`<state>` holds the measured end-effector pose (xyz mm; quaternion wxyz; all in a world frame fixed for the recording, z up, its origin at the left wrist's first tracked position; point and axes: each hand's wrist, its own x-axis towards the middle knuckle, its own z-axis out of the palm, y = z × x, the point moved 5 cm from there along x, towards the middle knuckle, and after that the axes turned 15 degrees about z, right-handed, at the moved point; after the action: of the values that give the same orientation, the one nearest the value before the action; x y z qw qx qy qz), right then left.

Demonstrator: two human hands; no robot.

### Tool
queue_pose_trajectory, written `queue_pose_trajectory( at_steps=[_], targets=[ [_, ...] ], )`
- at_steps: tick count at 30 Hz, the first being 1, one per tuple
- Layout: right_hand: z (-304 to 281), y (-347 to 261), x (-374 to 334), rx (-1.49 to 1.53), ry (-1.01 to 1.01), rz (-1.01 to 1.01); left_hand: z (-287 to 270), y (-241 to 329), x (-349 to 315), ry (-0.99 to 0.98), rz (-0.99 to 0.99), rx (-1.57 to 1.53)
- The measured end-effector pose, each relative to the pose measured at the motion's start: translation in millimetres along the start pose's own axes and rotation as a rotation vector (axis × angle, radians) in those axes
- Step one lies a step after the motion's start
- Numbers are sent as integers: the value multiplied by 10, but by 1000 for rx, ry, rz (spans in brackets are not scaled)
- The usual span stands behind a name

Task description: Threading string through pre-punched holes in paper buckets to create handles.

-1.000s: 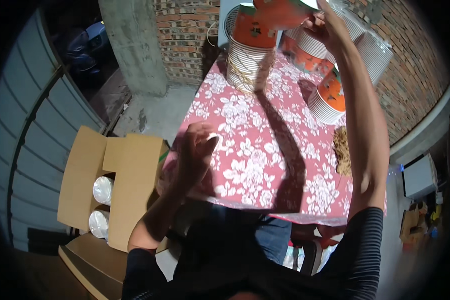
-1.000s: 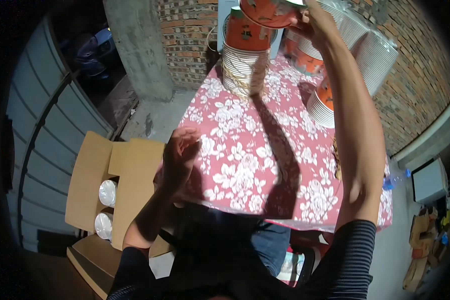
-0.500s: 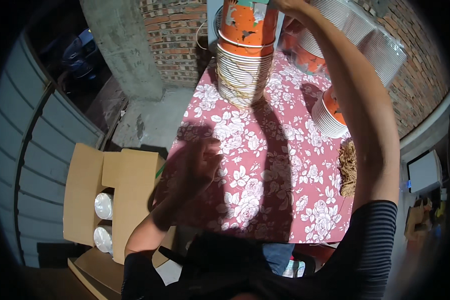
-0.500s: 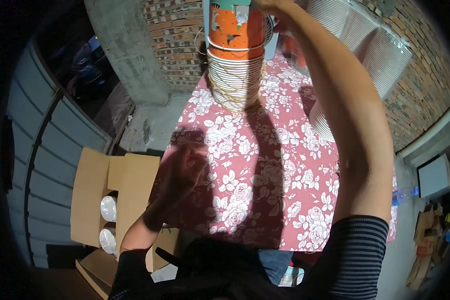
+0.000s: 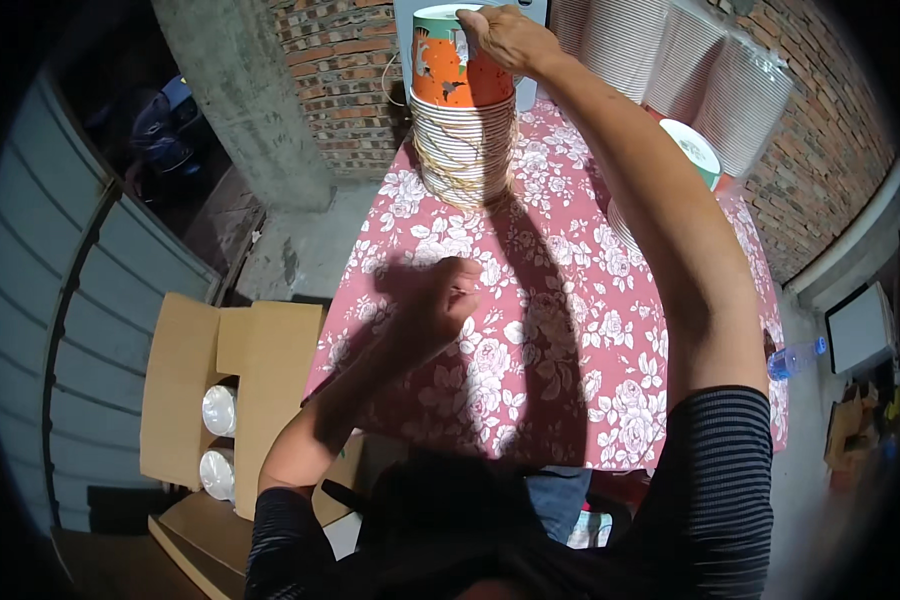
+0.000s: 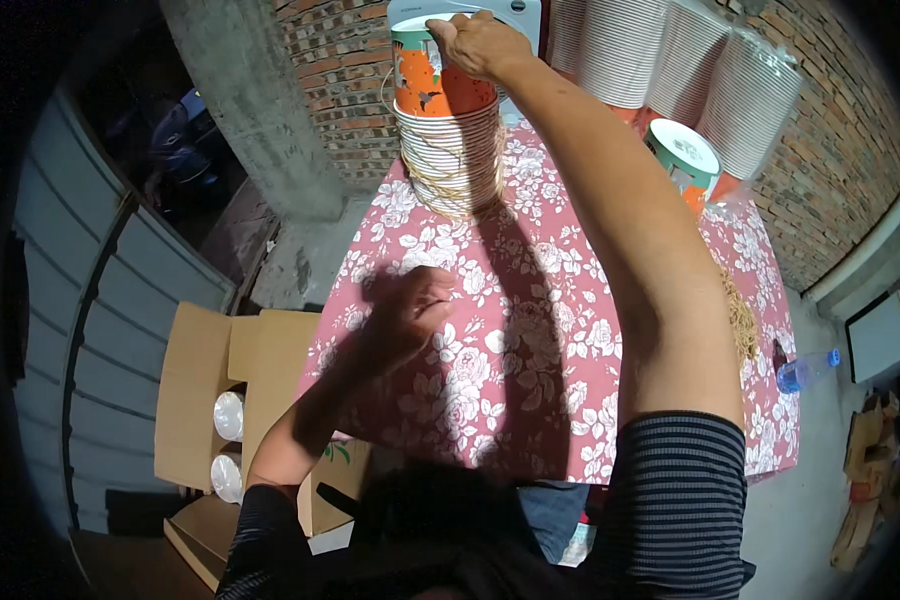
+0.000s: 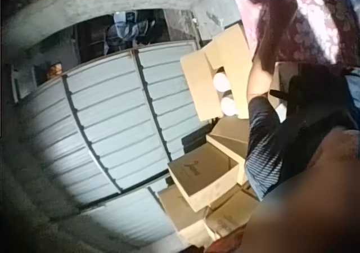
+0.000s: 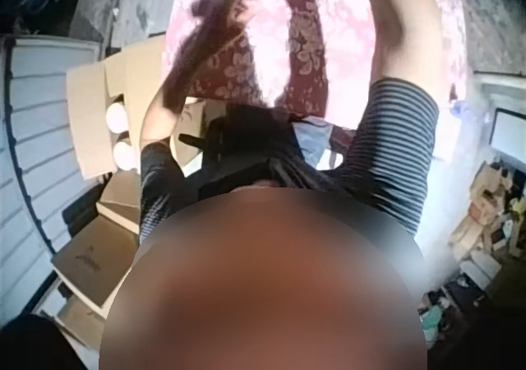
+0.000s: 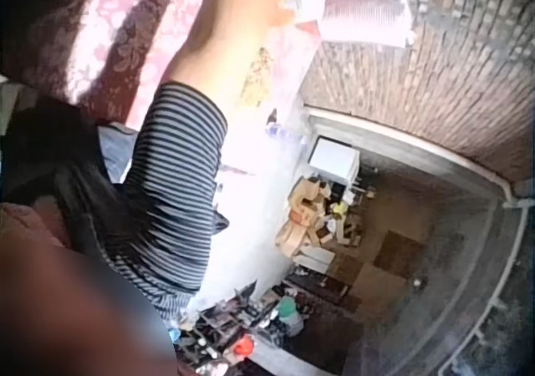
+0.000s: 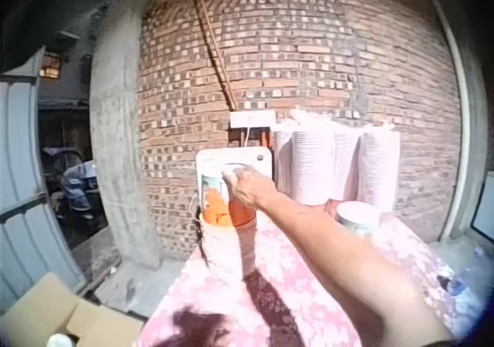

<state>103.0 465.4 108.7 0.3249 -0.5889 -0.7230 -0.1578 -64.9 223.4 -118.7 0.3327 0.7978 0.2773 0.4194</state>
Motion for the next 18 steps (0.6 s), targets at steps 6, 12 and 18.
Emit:
queue_pose_trajectory(
  at_steps=[6,12,18],
  targets=[
    [-545,223,-513,143,196,-2,252,285,-79,-92,198,33],
    [-1444,1431,-1729,-304,-139,247,614,256,57,-184,366,-1],
    [-1490,1913,-2368,-290,64,152,1448,384,854,-311,315,151]
  ],
)
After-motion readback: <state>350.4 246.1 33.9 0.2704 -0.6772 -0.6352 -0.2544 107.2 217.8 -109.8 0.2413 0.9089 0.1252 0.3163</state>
